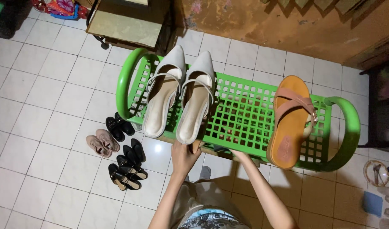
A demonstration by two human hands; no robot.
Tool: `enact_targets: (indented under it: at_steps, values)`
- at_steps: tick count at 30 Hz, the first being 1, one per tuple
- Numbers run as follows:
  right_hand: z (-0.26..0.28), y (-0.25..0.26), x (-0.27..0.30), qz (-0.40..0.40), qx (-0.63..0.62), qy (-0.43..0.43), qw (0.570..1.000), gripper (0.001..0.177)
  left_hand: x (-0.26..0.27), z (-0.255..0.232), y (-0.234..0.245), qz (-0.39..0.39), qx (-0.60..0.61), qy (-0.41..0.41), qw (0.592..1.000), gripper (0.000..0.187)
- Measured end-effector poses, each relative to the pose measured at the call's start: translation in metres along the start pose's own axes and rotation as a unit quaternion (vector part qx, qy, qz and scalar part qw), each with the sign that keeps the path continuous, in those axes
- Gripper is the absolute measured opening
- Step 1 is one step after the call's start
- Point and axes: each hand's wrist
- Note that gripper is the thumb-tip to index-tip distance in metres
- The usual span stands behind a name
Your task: Cleaning and organizing various pairs of shoes on a rack and the floor using a cloth.
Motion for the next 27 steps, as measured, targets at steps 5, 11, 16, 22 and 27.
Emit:
enact_targets:
  at_steps: [5, 11, 16, 22, 27]
  values:
    - [0.05, 0.0, 0.041, -0.008, -0.011, 0.017, 1.0, 0.054, 0.021, -0.007, 0.053, 0.042, 0.064, 0.022, 0.997, 0.066]
    - [0.109, 0.002, 0.108, 0.027, -0.198, 0.011, 0.98, 0.084, 0.072, 0.028, 0.08, 0.029, 0.032, -0.035, 0.998, 0.068]
    - [0.123, -0.015, 0.144, 0.059, -0.218, 0.079, 0.971, 0.065, 0.111, 0.06, 0.103, 0.023, 0.004, -0.075, 0.997, 0.068]
    - [0.149, -0.032, 0.188, 0.059, -0.207, 0.085, 0.973, 0.044, 0.142, 0.077, 0.129, 0.002, 0.022, -0.09, 0.996, 0.064]
    - [0.175, -0.034, 0.22, 0.012, -0.279, 0.049, 0.959, 0.033, 0.139, 0.07, 0.155, 0.008, 0.021, -0.084, 0.996, 0.056]
Point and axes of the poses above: each hand's wrist, its own x-axis away from the middle knuckle, its own y-axis out of the back of the hand, z = x × y, and after that the axes turned 2 degrees about -y, right-handed
